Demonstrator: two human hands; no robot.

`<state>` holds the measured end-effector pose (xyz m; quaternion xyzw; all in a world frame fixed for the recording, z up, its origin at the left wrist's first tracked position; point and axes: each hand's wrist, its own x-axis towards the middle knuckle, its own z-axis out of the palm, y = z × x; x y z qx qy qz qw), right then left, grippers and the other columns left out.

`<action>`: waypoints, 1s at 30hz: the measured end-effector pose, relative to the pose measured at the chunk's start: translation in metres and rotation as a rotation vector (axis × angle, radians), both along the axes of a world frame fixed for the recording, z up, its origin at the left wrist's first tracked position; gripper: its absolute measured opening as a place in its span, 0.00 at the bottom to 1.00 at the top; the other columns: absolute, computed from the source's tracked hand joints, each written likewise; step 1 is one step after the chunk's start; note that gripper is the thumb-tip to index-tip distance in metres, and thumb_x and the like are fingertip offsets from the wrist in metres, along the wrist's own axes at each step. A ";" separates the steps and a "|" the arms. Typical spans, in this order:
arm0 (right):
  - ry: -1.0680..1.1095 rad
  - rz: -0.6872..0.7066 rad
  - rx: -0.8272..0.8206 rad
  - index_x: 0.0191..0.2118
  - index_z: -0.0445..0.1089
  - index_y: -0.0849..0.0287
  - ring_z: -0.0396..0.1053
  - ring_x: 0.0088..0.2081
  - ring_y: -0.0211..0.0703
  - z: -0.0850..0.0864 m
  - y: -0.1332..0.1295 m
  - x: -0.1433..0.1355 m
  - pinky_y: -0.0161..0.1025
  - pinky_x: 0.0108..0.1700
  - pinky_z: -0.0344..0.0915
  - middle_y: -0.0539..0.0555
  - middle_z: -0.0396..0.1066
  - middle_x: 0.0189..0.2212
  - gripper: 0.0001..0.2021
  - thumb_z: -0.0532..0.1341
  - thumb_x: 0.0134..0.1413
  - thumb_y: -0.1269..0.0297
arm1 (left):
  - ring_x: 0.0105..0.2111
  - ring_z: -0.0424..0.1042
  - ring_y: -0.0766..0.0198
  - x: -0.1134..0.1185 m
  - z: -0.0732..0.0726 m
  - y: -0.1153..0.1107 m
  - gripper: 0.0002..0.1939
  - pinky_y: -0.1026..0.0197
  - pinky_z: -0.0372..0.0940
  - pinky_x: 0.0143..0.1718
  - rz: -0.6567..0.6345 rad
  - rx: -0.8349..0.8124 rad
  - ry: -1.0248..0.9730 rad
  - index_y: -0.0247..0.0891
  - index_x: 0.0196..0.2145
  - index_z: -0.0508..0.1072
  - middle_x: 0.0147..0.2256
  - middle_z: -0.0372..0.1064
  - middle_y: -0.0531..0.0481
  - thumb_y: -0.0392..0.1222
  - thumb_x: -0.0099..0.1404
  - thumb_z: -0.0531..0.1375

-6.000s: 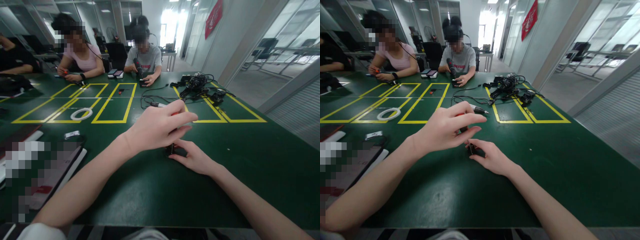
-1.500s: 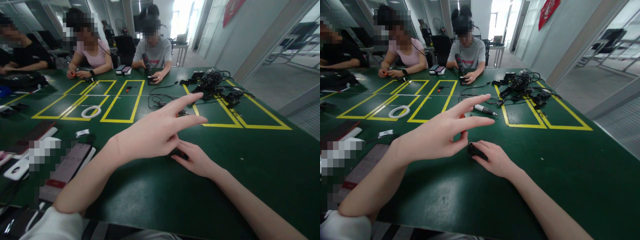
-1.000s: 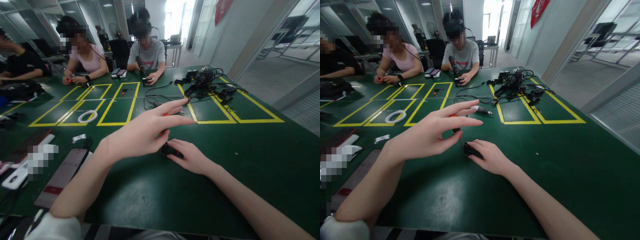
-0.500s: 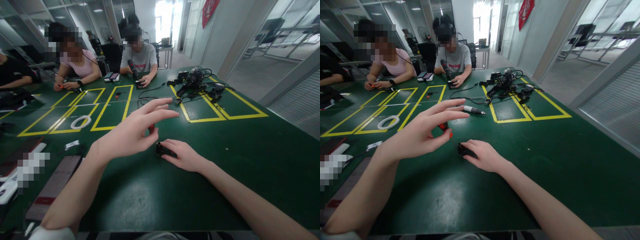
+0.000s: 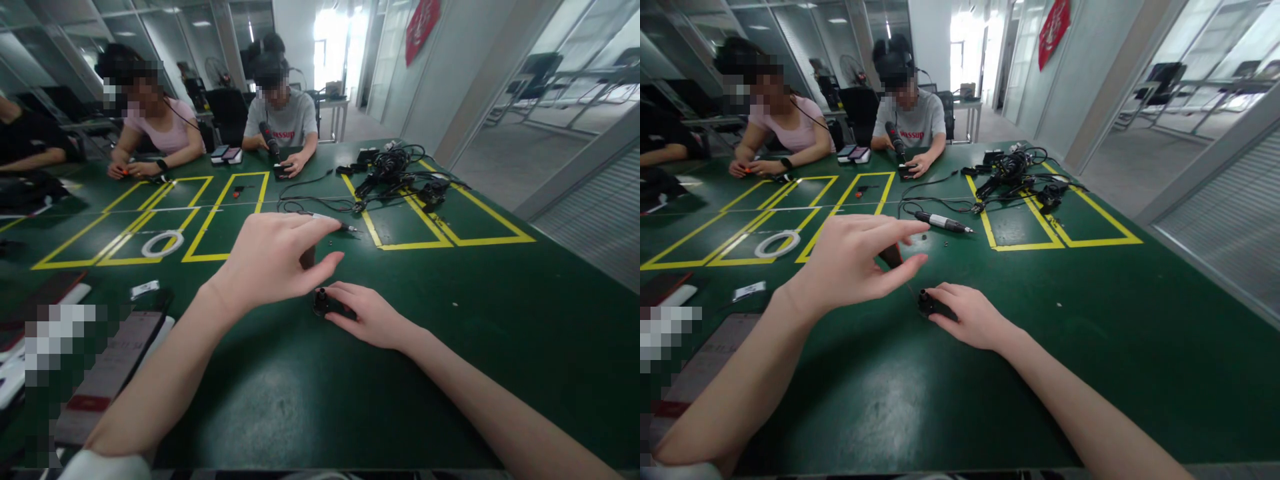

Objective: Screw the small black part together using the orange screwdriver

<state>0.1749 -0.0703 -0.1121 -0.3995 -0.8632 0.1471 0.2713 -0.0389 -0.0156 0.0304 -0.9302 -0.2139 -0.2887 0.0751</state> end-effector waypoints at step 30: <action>0.005 -0.002 0.011 0.56 0.71 0.60 0.77 0.46 0.52 -0.004 0.000 0.002 0.47 0.48 0.76 0.61 0.77 0.47 0.13 0.62 0.68 0.65 | 0.60 0.73 0.56 -0.001 -0.004 -0.003 0.29 0.61 0.74 0.47 -0.201 -0.124 -0.020 0.46 0.68 0.63 0.72 0.55 0.40 0.31 0.72 0.53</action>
